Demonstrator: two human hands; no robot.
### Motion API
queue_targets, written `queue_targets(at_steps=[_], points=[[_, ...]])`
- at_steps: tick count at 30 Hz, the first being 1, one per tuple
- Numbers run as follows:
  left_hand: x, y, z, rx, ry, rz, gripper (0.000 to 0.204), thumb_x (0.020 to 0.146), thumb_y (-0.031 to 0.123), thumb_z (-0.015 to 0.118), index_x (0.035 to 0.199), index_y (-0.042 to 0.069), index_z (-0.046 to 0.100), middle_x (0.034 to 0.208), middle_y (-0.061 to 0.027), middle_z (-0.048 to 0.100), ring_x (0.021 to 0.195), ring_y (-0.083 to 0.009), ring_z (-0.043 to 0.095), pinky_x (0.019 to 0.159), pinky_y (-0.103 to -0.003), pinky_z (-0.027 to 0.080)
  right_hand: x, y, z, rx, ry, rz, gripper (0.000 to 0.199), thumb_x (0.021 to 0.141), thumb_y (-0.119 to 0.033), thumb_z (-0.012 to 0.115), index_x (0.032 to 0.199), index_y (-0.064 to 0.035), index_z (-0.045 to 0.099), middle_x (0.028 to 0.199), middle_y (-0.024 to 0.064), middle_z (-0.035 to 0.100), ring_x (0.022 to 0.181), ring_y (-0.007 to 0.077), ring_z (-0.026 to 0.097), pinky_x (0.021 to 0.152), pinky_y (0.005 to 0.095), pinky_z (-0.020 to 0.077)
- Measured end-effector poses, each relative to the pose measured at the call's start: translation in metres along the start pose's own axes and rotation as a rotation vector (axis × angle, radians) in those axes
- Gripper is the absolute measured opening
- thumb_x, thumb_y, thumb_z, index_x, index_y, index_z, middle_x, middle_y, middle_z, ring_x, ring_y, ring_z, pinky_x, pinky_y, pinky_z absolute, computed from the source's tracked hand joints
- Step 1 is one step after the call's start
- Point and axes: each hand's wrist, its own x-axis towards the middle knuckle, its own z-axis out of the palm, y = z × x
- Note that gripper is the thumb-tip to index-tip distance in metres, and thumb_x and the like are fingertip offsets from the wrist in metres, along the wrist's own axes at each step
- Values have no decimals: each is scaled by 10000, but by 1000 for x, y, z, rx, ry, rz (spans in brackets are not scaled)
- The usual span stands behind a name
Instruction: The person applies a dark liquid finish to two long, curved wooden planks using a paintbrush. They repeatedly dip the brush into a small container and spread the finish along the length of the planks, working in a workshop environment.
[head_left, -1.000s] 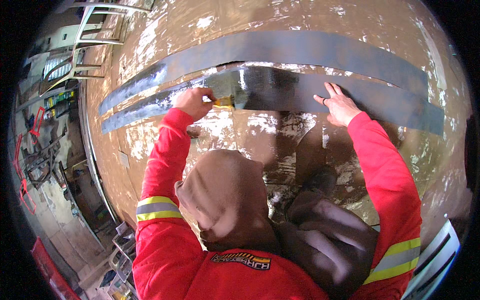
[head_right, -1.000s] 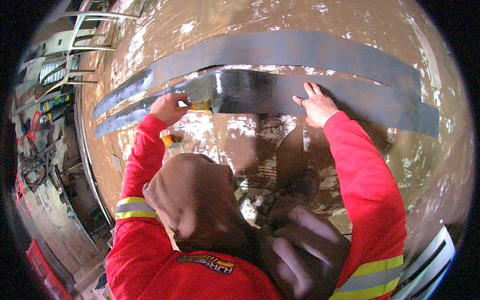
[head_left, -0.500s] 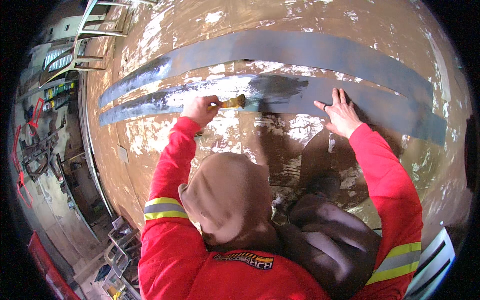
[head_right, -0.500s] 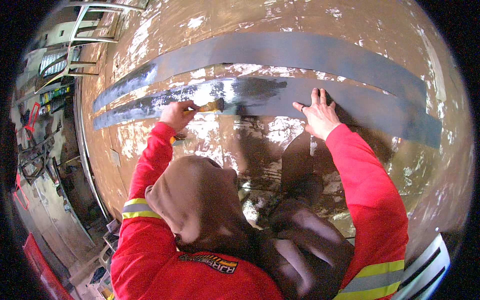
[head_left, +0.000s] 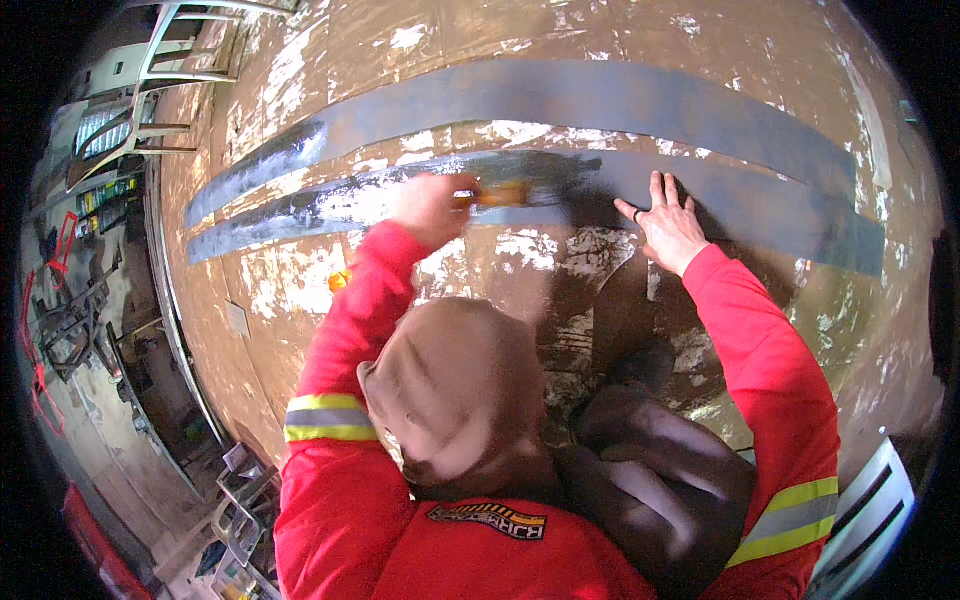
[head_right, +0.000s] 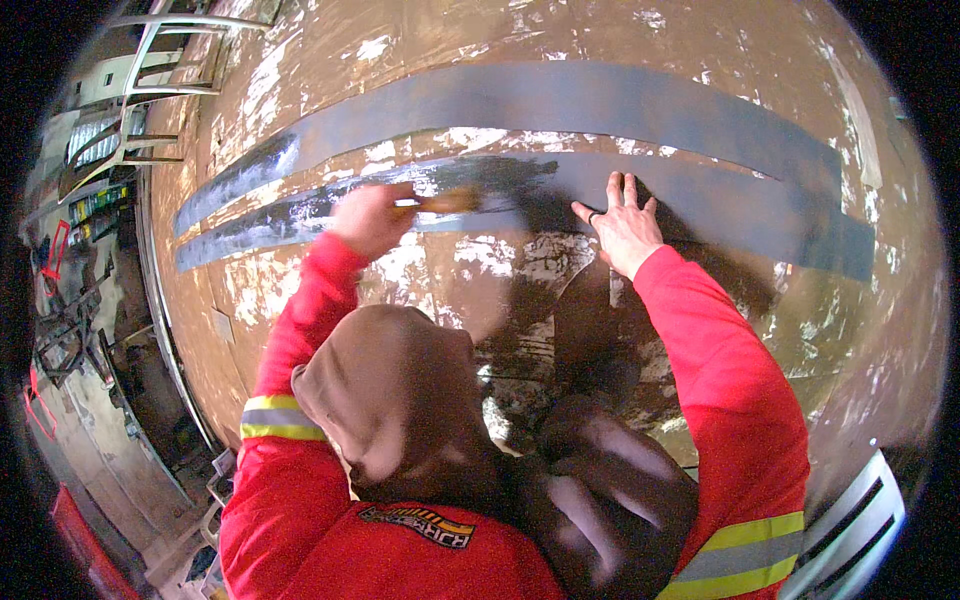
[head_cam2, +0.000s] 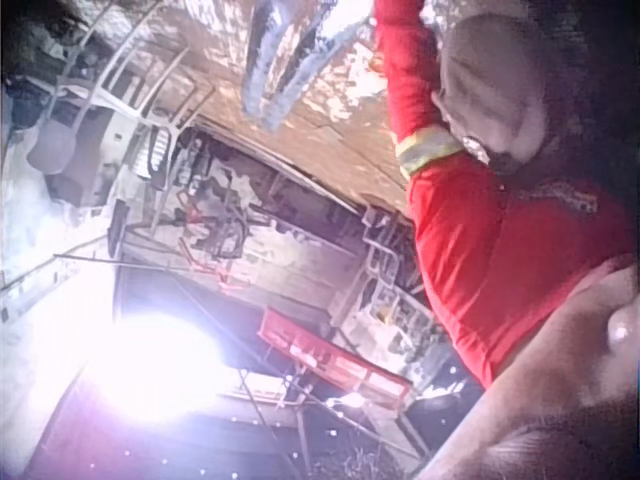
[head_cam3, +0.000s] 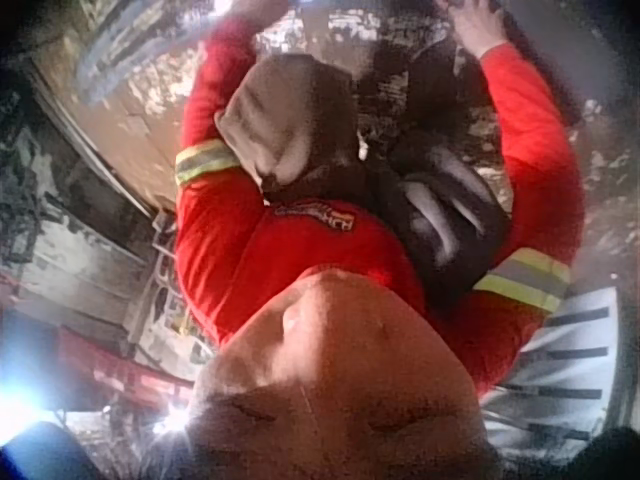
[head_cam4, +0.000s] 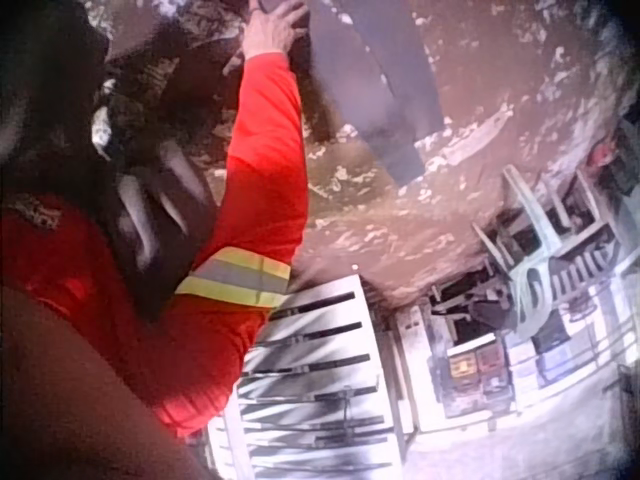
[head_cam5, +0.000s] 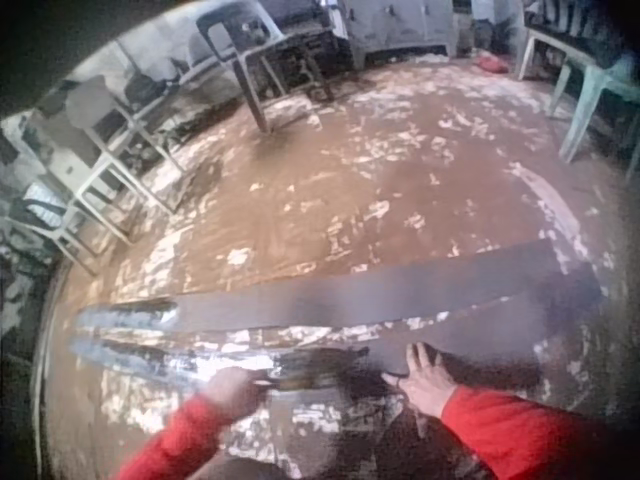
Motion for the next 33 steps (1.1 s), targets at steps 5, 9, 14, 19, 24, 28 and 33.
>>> queue_targets(at_steps=[5,9,14,19,24,28,33], points=[[41,8,65,214,-33,-15,247,739,109,572,955,180,669,741,-156,657,722,-326,661,631,-441,526,2,-1,4,-28,40,-11,630,817,-206,621,1378,-372,389,1470,237,196,1359,428,210,980,612,355],[22,-19,31,617,-219,-203,144,798,173,605,877,126,716,838,-89,699,779,-248,686,656,-389,538,3,0,7,-42,-3,5,573,859,-211,566,1379,-374,390,1469,236,200,1356,428,220,976,602,360],[37,12,10,584,-241,-127,199,763,149,584,936,117,678,815,-135,685,784,-308,680,683,-432,546,0,4,12,-50,32,3,565,862,-239,564,1379,-386,389,1460,249,213,1348,441,224,974,607,351],[56,52,11,244,50,50,167,774,196,562,892,159,673,739,-145,662,703,-344,655,628,-443,528,8,4,20,-90,72,-12,454,932,-243,400,1360,-394,418,1450,251,236,1341,447,233,960,626,344],[81,35,11,342,-34,34,179,768,197,563,906,166,672,780,-139,667,754,-341,653,676,-445,528,5,4,15,-47,71,6,466,929,-213,419,1360,-390,419,1457,249,226,1340,453,235,962,626,342],[70,-50,16,566,-171,-209,209,822,204,535,967,165,680,951,-99,680,911,-292,656,733,-445,529,3,2,12,-31,41,16,477,922,-203,444,1367,-375,414,1461,249,219,1341,457,227,963,624,343],[65,-51,2,647,-173,-252,182,797,173,572,937,161,689,909,-99,689,878,-298,668,706,-429,546,4,3,12,-17,38,5,471,923,-207,438,1367,-364,417,1460,249,217,1341,460,221,974,611,347]])
